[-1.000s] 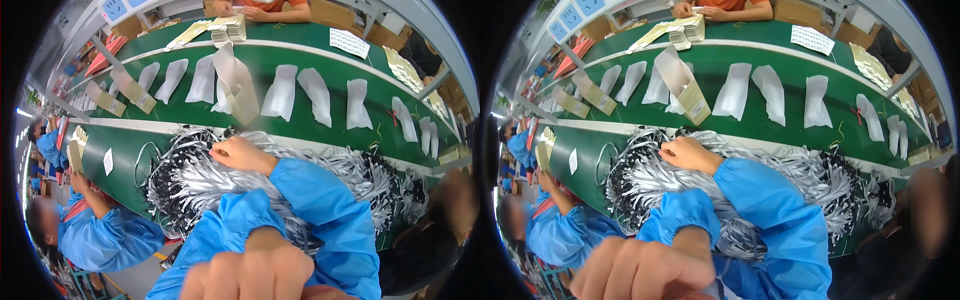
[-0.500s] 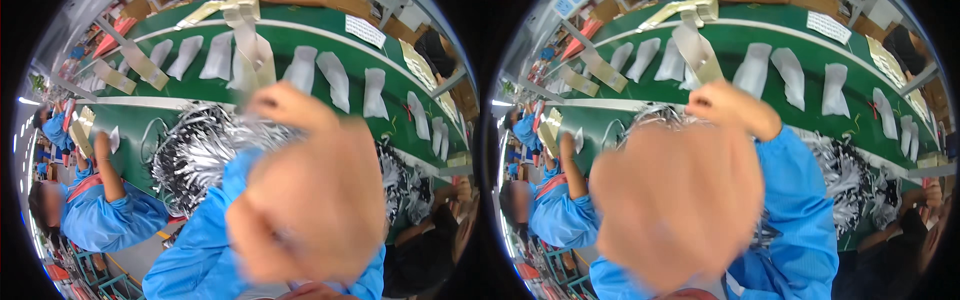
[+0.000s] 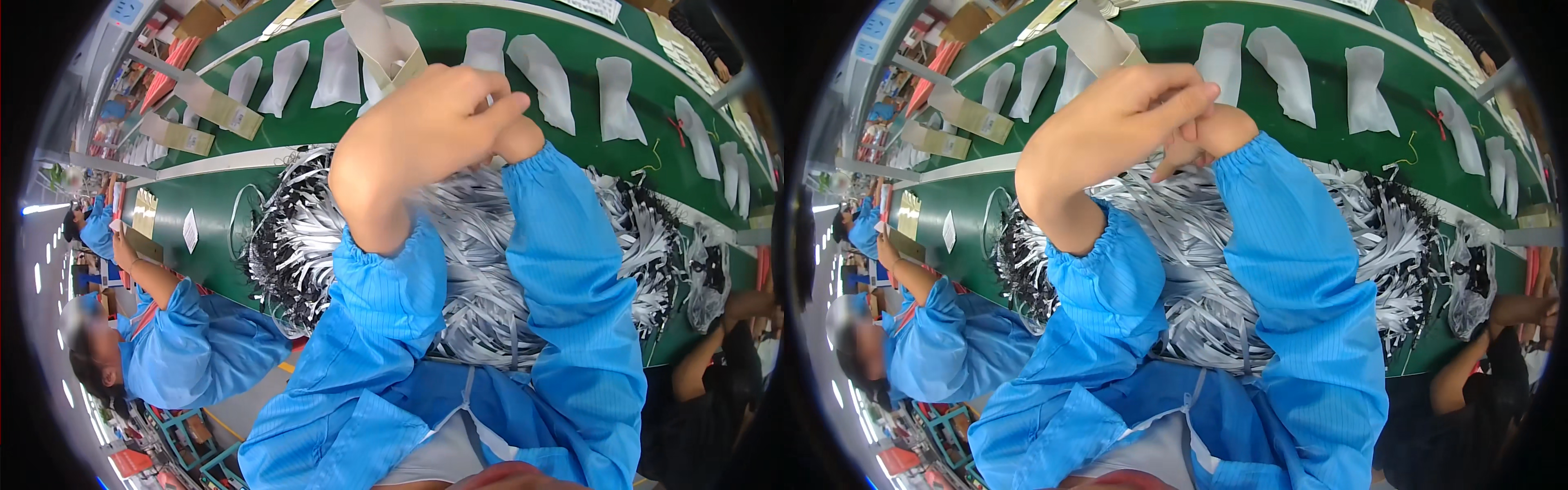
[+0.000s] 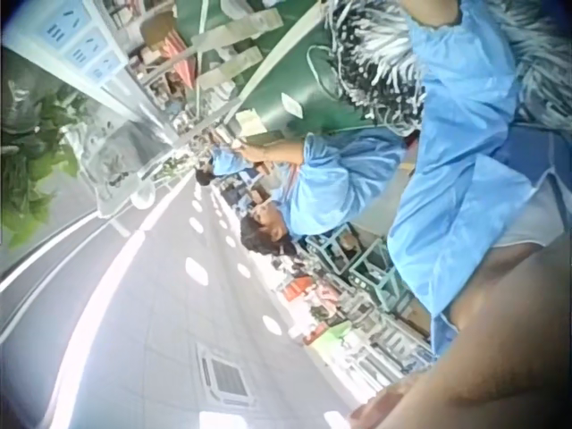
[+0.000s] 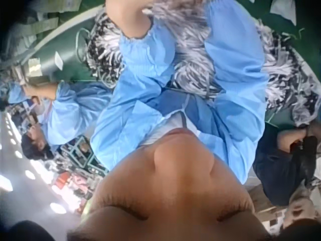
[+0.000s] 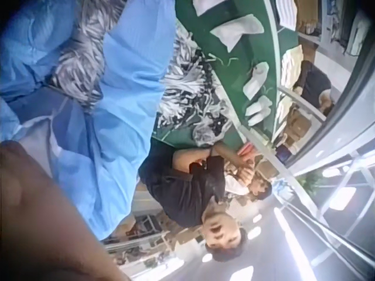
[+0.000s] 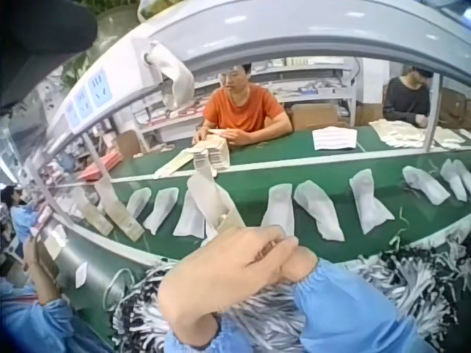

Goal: Packaging thin electronic ribbon cables into cardboard sleeves on an assembly line.

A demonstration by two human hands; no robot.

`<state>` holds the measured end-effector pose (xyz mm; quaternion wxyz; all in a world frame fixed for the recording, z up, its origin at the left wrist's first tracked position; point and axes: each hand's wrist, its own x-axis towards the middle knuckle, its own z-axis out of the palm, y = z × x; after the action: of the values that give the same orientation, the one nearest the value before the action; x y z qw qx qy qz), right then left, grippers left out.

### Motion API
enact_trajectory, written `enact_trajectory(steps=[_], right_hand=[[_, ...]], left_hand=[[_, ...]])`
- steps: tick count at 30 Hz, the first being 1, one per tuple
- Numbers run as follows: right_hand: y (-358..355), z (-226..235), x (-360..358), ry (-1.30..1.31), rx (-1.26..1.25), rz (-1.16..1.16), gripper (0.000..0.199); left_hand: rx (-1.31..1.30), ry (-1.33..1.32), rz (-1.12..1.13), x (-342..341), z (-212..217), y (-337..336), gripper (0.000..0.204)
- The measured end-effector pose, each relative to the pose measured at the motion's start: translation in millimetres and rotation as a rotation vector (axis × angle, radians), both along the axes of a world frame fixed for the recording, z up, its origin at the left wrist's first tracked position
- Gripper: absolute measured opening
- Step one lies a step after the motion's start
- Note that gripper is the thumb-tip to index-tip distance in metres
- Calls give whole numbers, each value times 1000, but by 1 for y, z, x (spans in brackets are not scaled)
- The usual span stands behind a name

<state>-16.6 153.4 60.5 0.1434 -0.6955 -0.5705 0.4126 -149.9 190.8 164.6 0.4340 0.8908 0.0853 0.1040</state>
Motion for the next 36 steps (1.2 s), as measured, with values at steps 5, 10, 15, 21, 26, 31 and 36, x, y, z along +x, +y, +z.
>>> enact_trajectory(steps=[5, 10, 15, 21, 26, 31, 36], right_hand=[[-15, 16, 16, -69, 20, 24, 48], [-29, 50, 33, -72, -24, 142, 35], [-55, 72, 42, -52, 301, 151, 23], [-84, 109, 33, -59, 508, 107, 20], [-91, 115, 20, -132, 886, 18, 18], [-103, 120, 25, 194, 1029, 39, 18], [-118, 125, 33, 544, 1147, 51, 24]], left_hand=[[127, 39, 22, -1, -7, 9, 35], [39, 70, 9, -7, 0, 13, 28], [138, 111, 15, -10, 6, 7, 29], [47, -82, 35, -9, -6, 9, 45], [132, 95, -287, -3, -1, 17, 58], [-43, -80, -448, 25, -16, 11, 60], [-182, -403, -832, 56, -30, 4, 60]])
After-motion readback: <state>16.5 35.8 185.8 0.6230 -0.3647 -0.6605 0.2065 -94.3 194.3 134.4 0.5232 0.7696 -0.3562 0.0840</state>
